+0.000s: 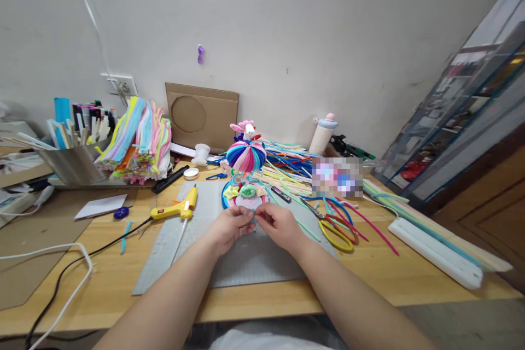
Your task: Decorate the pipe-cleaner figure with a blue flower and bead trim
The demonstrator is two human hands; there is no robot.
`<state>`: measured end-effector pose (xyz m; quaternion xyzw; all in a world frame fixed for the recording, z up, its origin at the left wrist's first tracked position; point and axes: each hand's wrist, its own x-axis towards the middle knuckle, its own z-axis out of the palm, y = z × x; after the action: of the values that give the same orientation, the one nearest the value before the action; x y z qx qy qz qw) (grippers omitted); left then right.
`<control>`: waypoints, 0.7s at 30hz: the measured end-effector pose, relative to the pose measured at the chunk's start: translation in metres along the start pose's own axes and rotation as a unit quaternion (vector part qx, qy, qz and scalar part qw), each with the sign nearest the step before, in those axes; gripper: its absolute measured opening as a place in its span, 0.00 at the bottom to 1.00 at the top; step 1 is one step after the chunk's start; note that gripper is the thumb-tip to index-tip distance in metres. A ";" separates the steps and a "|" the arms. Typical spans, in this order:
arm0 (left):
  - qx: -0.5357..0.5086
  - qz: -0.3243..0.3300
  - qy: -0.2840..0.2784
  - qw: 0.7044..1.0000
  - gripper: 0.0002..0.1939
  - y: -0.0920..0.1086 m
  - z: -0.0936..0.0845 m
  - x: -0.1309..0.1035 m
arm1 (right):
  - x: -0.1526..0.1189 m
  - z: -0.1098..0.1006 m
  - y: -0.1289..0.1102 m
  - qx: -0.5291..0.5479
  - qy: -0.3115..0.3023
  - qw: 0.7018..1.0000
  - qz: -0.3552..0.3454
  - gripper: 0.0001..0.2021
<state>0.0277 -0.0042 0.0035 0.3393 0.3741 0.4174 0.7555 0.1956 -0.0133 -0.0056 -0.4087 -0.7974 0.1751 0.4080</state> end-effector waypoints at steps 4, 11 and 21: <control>-0.019 -0.025 0.014 0.999 0.07 -0.001 -0.001 0.001 | 0.000 0.000 0.002 0.006 0.008 1.000 -0.008 0.05; -0.033 -0.081 -0.009 0.996 0.04 0.002 -0.001 -0.002 | 0.002 0.000 0.003 0.015 0.024 0.999 0.029 0.04; -0.040 -0.047 -0.023 0.998 0.06 -0.003 0.000 0.000 | 0.002 -0.004 0.001 0.035 -0.002 0.999 -0.005 0.05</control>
<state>0.0282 -0.0055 0.0013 0.3004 0.3554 0.3884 0.7954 0.1984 -0.0115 -0.0030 -0.3896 -0.7937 0.2011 0.4217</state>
